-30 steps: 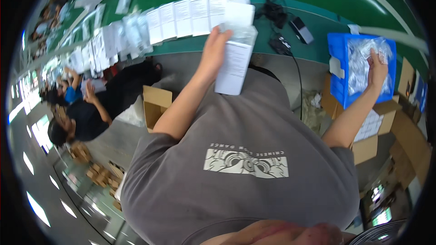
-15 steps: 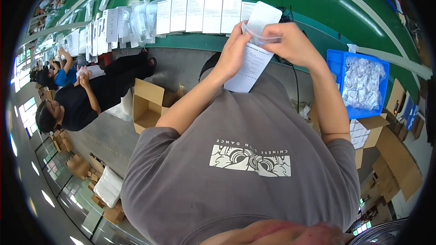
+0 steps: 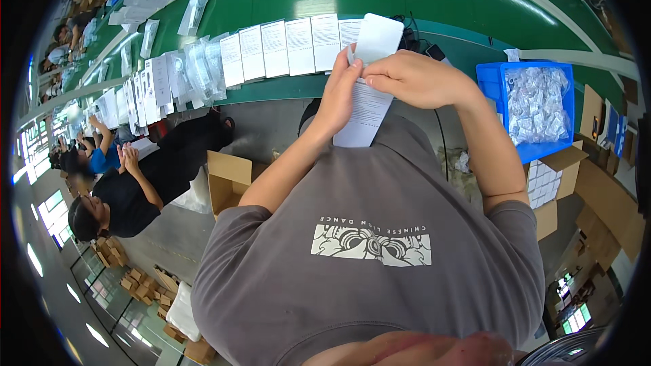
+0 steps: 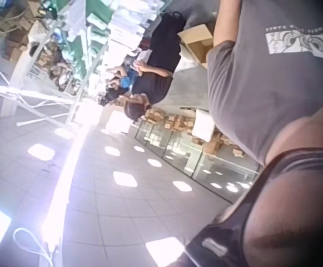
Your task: Package small items into white cardboard boxes on a production line.
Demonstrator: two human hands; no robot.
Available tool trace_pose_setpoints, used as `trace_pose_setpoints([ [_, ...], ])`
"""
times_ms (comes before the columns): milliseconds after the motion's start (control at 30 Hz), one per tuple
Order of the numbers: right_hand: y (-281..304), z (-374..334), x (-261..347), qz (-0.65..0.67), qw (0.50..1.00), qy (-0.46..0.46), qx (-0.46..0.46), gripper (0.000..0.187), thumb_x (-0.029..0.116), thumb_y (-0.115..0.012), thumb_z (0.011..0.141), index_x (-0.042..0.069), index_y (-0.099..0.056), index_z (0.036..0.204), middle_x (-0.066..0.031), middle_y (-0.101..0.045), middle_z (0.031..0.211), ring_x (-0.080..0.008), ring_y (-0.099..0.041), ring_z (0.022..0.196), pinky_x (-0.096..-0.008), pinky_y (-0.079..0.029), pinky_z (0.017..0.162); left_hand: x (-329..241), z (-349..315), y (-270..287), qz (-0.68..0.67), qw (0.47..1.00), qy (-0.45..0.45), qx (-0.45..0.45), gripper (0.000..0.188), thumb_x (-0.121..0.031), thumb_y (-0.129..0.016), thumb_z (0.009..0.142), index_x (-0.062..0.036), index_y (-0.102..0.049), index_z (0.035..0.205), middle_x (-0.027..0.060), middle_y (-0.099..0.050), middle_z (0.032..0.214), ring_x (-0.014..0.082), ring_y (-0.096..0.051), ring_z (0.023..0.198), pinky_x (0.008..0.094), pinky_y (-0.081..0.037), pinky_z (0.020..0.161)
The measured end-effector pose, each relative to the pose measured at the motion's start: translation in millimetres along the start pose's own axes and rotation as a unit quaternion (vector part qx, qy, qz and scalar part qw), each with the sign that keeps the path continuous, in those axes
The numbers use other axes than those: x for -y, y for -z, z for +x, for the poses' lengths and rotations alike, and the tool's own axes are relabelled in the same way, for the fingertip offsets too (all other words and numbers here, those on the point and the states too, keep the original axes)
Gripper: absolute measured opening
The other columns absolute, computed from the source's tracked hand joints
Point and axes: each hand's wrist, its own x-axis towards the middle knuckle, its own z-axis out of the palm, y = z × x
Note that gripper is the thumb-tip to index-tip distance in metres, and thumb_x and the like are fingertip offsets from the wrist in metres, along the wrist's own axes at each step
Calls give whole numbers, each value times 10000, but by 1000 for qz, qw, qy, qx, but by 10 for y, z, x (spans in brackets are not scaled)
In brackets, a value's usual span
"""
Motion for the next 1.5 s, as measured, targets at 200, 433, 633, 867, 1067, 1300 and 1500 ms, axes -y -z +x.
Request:
trace_pose_setpoints([
  [200, 124, 118, -75, 78, 988, -14, 135, 354, 326, -580, 977, 4, -654, 1104, -142, -694, 898, -267, -628, 788, -354, -494, 756, 28, 22, -60, 43, 997, -55, -39, 569, -312, -434, 1057, -41, -240, 1518, 134, -427, 1386, 180, -498, 1141, 323, -396, 1001],
  [433, -341, 19, 77, -174, 970, 122, -119, 407, 381, -626, 951, 3, -639, 1102, -143, -685, 950, -267, -617, 868, -338, -481, 757, 211, -174, 207, 45, 989, -136, -33, 576, -274, -480, 1047, -78, -230, 1527, 118, -402, 1373, 157, -501, 1068, 316, -416, 959],
  [633, -55, 321, 343, -93, 979, 46, 173, 400, 338, -628, 951, 11, -612, 1180, -142, -684, 989, -293, -621, 953, -330, -478, 861, 168, -319, 326, 19, 990, -128, 54, 524, -204, -558, 1009, -82, -370, 1483, 112, -406, 1364, 153, -513, 1050, 302, -426, 939],
  [867, -499, 137, -90, 234, 896, 185, -328, 236, 167, -605, 967, 8, -675, 1127, -101, -698, 1059, -273, -601, 1112, -357, -433, 1007, 161, -436, 556, 72, 983, -163, -36, 413, -144, -703, 893, -74, -611, 1289, 109, -414, 1338, 136, -540, 1051, 279, -455, 901],
  [1067, -783, 144, -246, 117, 951, 170, -232, 190, 87, -586, 960, 30, -721, 1082, -75, -696, 1116, -223, -605, 1100, -355, -441, 991, 147, -451, 622, 89, 987, -134, 4, 359, -133, -720, 871, -46, -628, 1207, 95, -454, 1298, 144, -553, 1085, 288, -473, 902],
  [1300, -838, 79, -310, 95, 950, 178, -239, 184, 85, -620, 941, 29, -723, 1083, -86, -679, 1161, -210, -600, 1096, -342, -449, 974, 95, -526, 453, 108, 980, -168, -19, 281, -104, -716, 864, -35, -625, 1120, 69, -511, 1183, 157, -564, 1049, 299, -469, 892],
  [1500, -670, 164, -446, 268, 860, 144, -410, 188, 70, -668, 906, 27, -731, 1078, -120, -683, 1147, -212, -630, 1060, -333, -504, 901, 79, -435, 451, 198, 967, -152, 54, 320, -183, -756, 847, -60, -631, 1115, 79, -529, 1137, 174, -565, 1042, 299, -466, 884],
])
